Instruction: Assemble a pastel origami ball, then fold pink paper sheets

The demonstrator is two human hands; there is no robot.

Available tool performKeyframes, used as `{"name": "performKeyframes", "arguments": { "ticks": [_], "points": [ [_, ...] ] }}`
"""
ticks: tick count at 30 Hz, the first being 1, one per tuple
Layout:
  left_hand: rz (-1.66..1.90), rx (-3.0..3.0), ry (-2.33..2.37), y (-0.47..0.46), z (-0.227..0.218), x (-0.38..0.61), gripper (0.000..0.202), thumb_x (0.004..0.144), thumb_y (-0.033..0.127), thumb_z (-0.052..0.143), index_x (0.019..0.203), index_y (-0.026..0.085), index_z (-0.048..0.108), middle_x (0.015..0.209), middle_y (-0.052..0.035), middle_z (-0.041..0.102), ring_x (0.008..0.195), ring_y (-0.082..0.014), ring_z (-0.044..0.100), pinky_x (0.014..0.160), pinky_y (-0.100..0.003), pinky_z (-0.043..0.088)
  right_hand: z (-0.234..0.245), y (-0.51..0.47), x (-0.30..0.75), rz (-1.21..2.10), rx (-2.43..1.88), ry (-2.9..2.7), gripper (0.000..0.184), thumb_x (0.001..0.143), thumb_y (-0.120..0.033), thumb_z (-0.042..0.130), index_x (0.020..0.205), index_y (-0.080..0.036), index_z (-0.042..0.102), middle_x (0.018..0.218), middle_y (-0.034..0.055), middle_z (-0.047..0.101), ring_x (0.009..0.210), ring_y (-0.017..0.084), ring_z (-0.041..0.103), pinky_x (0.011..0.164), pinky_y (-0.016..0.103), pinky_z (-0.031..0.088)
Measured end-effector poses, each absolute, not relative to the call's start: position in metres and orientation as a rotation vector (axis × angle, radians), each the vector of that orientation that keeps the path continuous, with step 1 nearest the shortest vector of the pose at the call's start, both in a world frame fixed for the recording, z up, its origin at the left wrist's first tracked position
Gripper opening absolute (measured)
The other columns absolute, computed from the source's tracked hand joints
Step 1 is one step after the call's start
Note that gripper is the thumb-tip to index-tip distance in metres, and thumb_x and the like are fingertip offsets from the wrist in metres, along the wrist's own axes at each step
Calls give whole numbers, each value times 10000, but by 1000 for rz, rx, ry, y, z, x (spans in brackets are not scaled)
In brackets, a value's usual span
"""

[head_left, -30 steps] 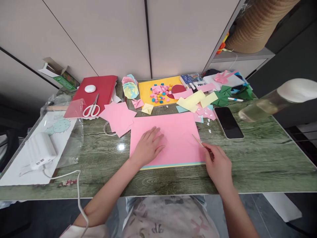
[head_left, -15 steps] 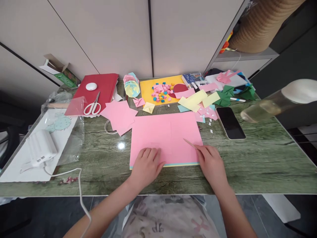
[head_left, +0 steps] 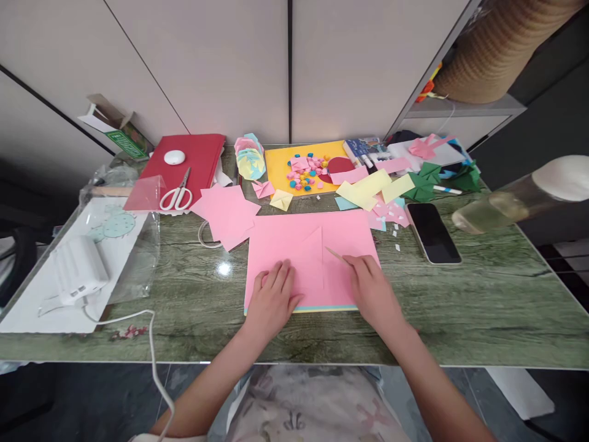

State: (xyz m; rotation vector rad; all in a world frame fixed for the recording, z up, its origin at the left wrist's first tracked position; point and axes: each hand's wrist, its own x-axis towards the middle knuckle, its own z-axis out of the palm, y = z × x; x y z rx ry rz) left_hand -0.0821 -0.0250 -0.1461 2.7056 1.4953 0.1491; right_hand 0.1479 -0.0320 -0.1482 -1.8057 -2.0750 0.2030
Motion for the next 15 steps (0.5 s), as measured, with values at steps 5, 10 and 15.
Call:
{"name": "performKeyframes", "arguments": {
  "ticks": [5, 10, 15],
  "points": [
    [131, 2700, 1513, -20, -145, -77, 480, 910, 458, 323, 1209, 137, 520, 1414, -140, 390, 1215, -294, 429, 891, -460, 374, -149, -11, 110, 239, -1698, -2254, 446, 829, -52, 365, 1220, -229, 485, 873, 63, 529, 797, 198, 515, 668, 292, 454],
    [123, 2672, 1557, -19, -145, -77, 480, 905, 468, 324, 1192, 138, 522, 1429, -159, 359, 1200, -297, 430, 856, -471, 372, -154, -6, 97, 229, -1638, -2344, 448, 828, -64, 410, 1226, -247, 505, 845, 60, 533, 794, 211, 482, 681, 307, 449],
    [128, 2659, 1562, -18, -144, -76, 457, 899, 476, 341, 1174, 167, 534, 1426, -148, 368, 1180, -301, 437, 830, -476, 368, -154, 1, 109, 198, -1683, -2336, 412, 831, -57, 369, 1146, -221, 580, 821, 81, 519, 779, 225, 461, 665, 327, 442]
  ]
}}
